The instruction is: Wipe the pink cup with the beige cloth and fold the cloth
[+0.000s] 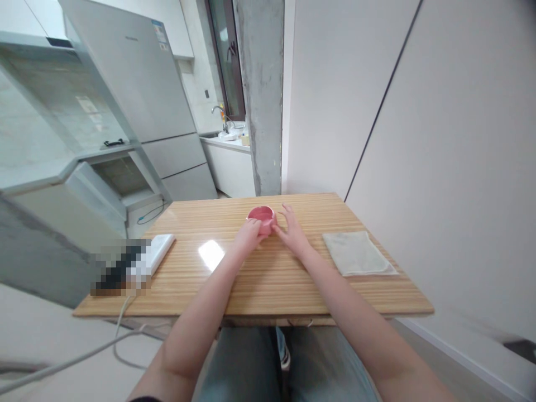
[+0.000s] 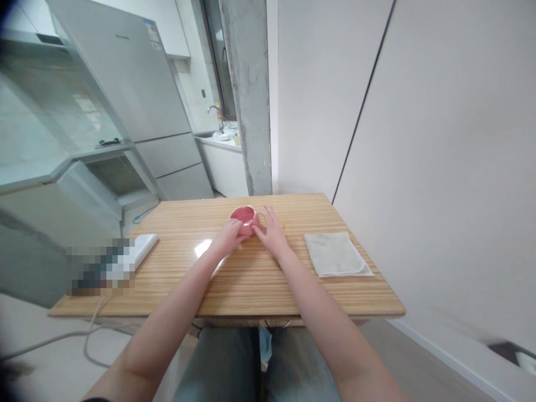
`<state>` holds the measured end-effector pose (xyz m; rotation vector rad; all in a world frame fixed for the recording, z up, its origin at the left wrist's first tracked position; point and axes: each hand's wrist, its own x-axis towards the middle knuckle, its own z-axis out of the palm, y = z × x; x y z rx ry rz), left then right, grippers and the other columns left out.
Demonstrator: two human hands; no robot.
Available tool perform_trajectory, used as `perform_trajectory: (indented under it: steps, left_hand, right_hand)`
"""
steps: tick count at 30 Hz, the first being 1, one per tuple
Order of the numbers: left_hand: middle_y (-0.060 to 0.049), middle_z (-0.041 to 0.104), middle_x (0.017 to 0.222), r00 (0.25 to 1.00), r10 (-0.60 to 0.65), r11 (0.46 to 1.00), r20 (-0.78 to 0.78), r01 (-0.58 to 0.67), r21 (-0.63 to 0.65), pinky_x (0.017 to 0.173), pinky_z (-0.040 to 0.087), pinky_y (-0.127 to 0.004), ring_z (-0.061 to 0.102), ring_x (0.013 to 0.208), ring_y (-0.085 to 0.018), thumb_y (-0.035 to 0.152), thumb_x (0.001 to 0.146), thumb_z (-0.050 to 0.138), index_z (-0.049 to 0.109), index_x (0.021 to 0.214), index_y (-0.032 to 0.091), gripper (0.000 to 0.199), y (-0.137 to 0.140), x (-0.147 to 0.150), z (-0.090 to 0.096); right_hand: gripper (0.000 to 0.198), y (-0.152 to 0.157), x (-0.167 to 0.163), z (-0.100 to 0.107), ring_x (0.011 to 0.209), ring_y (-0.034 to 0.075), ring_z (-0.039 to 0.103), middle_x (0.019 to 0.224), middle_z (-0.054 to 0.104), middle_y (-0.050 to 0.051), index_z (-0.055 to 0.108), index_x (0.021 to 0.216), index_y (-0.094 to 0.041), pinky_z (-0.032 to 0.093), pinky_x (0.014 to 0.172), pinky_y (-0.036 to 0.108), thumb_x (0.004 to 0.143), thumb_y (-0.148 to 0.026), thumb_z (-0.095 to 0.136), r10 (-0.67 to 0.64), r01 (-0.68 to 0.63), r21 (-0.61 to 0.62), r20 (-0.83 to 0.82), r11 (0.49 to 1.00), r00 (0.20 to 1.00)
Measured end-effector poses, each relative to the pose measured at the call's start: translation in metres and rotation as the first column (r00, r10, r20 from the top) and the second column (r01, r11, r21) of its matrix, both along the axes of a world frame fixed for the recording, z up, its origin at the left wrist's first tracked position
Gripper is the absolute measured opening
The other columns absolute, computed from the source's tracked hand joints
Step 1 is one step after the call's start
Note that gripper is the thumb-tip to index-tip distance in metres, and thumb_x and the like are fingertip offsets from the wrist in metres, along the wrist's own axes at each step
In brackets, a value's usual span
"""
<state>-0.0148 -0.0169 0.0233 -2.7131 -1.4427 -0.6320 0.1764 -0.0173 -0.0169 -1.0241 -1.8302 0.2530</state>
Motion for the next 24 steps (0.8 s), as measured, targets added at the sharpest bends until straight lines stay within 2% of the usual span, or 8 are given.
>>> perform_trajectory:
  steps: [2, 3, 7, 9, 11, 17, 24]
  left_hand:
    - [-0.014, 0.063, 0.1, 0.984, 0.178, 0.983, 0.026, -0.179, 0.033, 0.091, 0.045, -0.039, 0.056, 0.1, -0.026, 0.026, 0.08, 0.061, 0.057, 0.086, 0.015, 0.013, 0.007, -0.023, 0.004]
    - [-0.014, 0.063, 0.101, 0.958, 0.283, 0.956, 0.036, -0.285, 0.064, 0.091, 0.044, -0.039, 0.056, 0.1, -0.027, 0.025, 0.081, 0.059, 0.058, 0.086, 0.014, 0.012, 0.01, -0.036, 0.007]
    - [-0.016, 0.063, 0.105, 0.782, 0.623, 0.774, 0.024, -0.62, 0.129, 0.094, 0.04, -0.043, 0.054, 0.103, -0.03, 0.026, 0.082, 0.052, 0.059, 0.096, 0.011, 0.022, 0.017, -0.087, 0.018]
    - [-0.017, 0.062, 0.107, 0.685, 0.728, 0.681, -0.014, -0.722, 0.12, 0.096, 0.037, -0.046, 0.052, 0.106, -0.033, 0.027, 0.081, 0.052, 0.058, 0.102, 0.01, 0.028, 0.016, -0.105, 0.018]
    - [-0.018, 0.061, 0.11, 0.624, 0.78, 0.625, -0.053, -0.773, 0.109, 0.096, 0.036, -0.047, 0.051, 0.109, -0.034, 0.029, 0.081, 0.051, 0.056, 0.107, 0.009, 0.033, 0.014, -0.118, 0.014]
    - [-0.02, 0.058, 0.113, 0.57, 0.816, 0.577, -0.094, -0.813, 0.079, 0.095, 0.036, -0.047, 0.049, 0.11, -0.034, 0.031, 0.082, 0.048, 0.053, 0.11, 0.009, 0.036, 0.013, -0.128, -0.001]
    - [-0.02, 0.057, 0.112, 0.604, 0.795, 0.607, -0.058, -0.792, 0.068, 0.098, 0.036, -0.049, 0.05, 0.111, -0.034, 0.028, 0.084, 0.05, 0.054, 0.108, 0.007, 0.032, 0.016, -0.131, -0.003]
  right_hand:
    - [0.037, 0.003, 0.004, -0.003, 0.14, 0.025, 0.029, 0.143, 0.042, 0.016, 0.053, 0.121, -0.018, 0.025, 0.114, 0.05, 0.086, -0.03, 0.054, -0.08, 0.079, -0.052, -0.018, 0.996, 0.997]
    - [0.032, 0.004, 0.006, -0.005, 0.137, 0.026, 0.034, 0.14, 0.045, 0.017, 0.057, 0.115, -0.017, 0.027, 0.114, 0.049, 0.085, -0.028, 0.054, -0.106, 0.106, -0.087, 0.004, 0.991, 0.994]
    - [0.014, 0.009, 0.008, -0.009, 0.124, 0.024, 0.048, 0.127, 0.054, 0.016, 0.064, 0.09, -0.016, 0.034, 0.109, 0.044, 0.082, -0.018, 0.053, -0.164, 0.179, -0.197, 0.089, 0.964, 0.982]
    - [0.014, 0.01, 0.008, -0.008, 0.12, 0.023, 0.051, 0.121, 0.057, 0.014, 0.064, 0.088, -0.017, 0.036, 0.107, 0.042, 0.082, -0.016, 0.052, -0.179, 0.195, -0.212, 0.094, 0.957, 0.979]
    - [0.014, 0.01, 0.007, -0.006, 0.116, 0.021, 0.053, 0.116, 0.059, 0.012, 0.064, 0.087, -0.017, 0.038, 0.105, 0.04, 0.082, -0.015, 0.052, -0.173, 0.192, -0.224, 0.099, 0.956, 0.98]
    - [0.014, 0.007, 0.009, -0.003, 0.11, 0.02, 0.055, 0.107, 0.061, 0.01, 0.065, 0.085, -0.017, 0.039, 0.102, 0.037, 0.082, -0.013, 0.052, -0.147, 0.175, -0.262, 0.122, 0.949, 0.982]
    - [0.017, 0.006, 0.008, 0.003, 0.116, 0.019, 0.053, 0.118, 0.058, 0.012, 0.066, 0.09, -0.016, 0.037, 0.104, 0.035, 0.082, -0.013, 0.051, -0.199, 0.231, -0.281, 0.138, 0.932, 0.97]
